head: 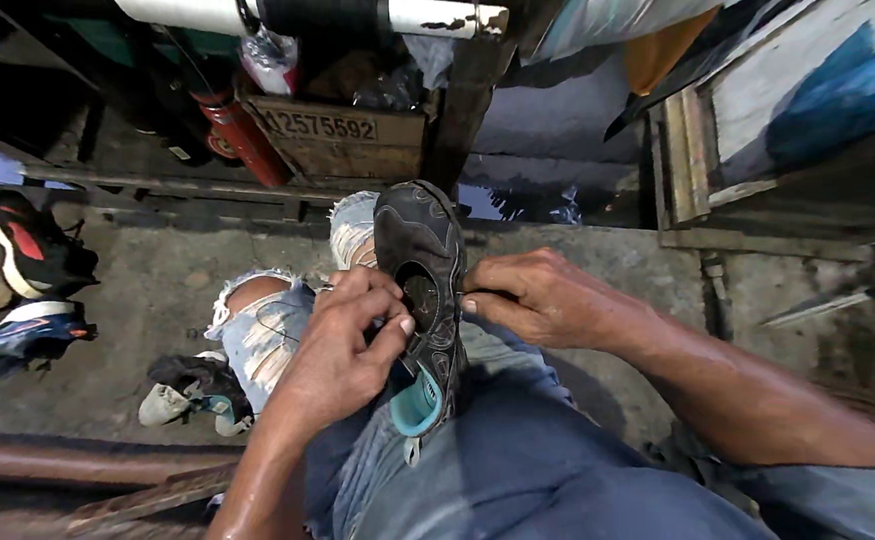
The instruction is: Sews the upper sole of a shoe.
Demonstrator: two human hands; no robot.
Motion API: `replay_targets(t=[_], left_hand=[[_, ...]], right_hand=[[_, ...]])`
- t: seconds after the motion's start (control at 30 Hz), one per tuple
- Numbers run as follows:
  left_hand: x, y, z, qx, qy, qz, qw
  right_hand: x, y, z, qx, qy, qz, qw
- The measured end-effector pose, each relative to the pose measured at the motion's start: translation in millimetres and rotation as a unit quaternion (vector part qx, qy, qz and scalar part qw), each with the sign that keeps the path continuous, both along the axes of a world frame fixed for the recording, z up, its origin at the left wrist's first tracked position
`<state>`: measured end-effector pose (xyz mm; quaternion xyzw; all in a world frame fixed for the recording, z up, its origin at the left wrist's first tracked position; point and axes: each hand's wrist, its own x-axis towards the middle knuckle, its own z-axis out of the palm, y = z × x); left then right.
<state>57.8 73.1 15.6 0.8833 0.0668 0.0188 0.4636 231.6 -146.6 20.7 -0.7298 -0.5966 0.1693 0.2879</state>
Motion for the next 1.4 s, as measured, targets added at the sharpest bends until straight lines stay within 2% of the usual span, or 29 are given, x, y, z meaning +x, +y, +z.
replay_targets(t=[0.1, 0.2, 0.27, 0.33, 0.4, 0.5, 0.6, 0.63, 0.7, 0.83, 0.87, 0.93, 1.0, 1.03, 1.1, 1.2, 1.27, 1.33, 1.4], left_hand=[[3, 13, 3, -0.167, -0.034, -0.030, 0.985], [13, 19, -7, -0.353, -0.063, -0.088, 0.929], [19, 14, -16, -0.434, -0.071, -0.096, 0.893], [22, 8, -22, -0.459, -0.072, -0.067, 0.883], [19, 2, -23, -0.413, -0.065, -0.005, 0.909], [16, -14, -13, -0.259, -0.041, 0.085, 0.961], [16, -26, -10, -0.101, -0.021, 0.133, 0.986], [17, -28, -11, -0.074, -0.019, 0.143, 0.987], [17, -29, -12, -0.063, -0.016, 0.147, 0.987], [12, -18, -5, -0.128, -0.054, 0.139, 0.981], [10, -11, -2, -0.112, -0.061, 0.135, 0.983], [2, 6, 7, -0.008, -0.049, 0.114, 0.992], [-11, 26, 15, 0.103, 0.019, 0.064, 0.992], [-17, 34, 17, 0.117, 0.063, 0.035, 0.990], [-23, 44, 15, 0.067, 0.111, -0.007, 0.992], [-21, 43, 14, -0.141, 0.031, -0.046, 0.988], [-8, 34, 6, -0.294, -0.020, -0.089, 0.952], [5, 19, -3, -0.405, -0.045, -0.081, 0.910], [14, 8, -6, -0.421, -0.037, -0.029, 0.906]], right_hand=[[-5, 2, 6, -0.047, 0.004, -0.055, 0.997], [-5, 6, 7, -0.056, 0.013, -0.069, 0.996], [-6, 9, 8, -0.065, 0.023, -0.064, 0.996], [-6, 12, 7, -0.071, 0.047, -0.069, 0.994], [-6, 14, 3, -0.062, 0.070, -0.079, 0.993], [-8, 14, -3, -0.038, 0.082, -0.091, 0.992], [-9, 16, -8, -0.022, 0.071, -0.091, 0.993], [-8, 16, -9, -0.019, 0.068, -0.089, 0.994], [-8, 16, -11, -0.013, 0.064, -0.089, 0.994], [-7, 15, -14, 0.000, 0.071, -0.090, 0.993], [-6, 14, -15, 0.009, 0.073, -0.088, 0.993], [-5, 13, -17, 0.015, 0.077, -0.083, 0.993], [-4, 11, -17, 0.012, 0.075, -0.082, 0.994], [-3, 11, -17, 0.010, 0.074, -0.083, 0.994], [-4, 12, -17, 0.008, 0.072, -0.081, 0.994], [-5, 14, -18, 0.017, 0.072, -0.080, 0.994], [-7, 14, -17, 0.017, 0.072, -0.082, 0.994], [-8, 15, -17, 0.019, 0.068, -0.079, 0.994], [-7, 15, -17, 0.018, 0.062, -0.077, 0.995]])
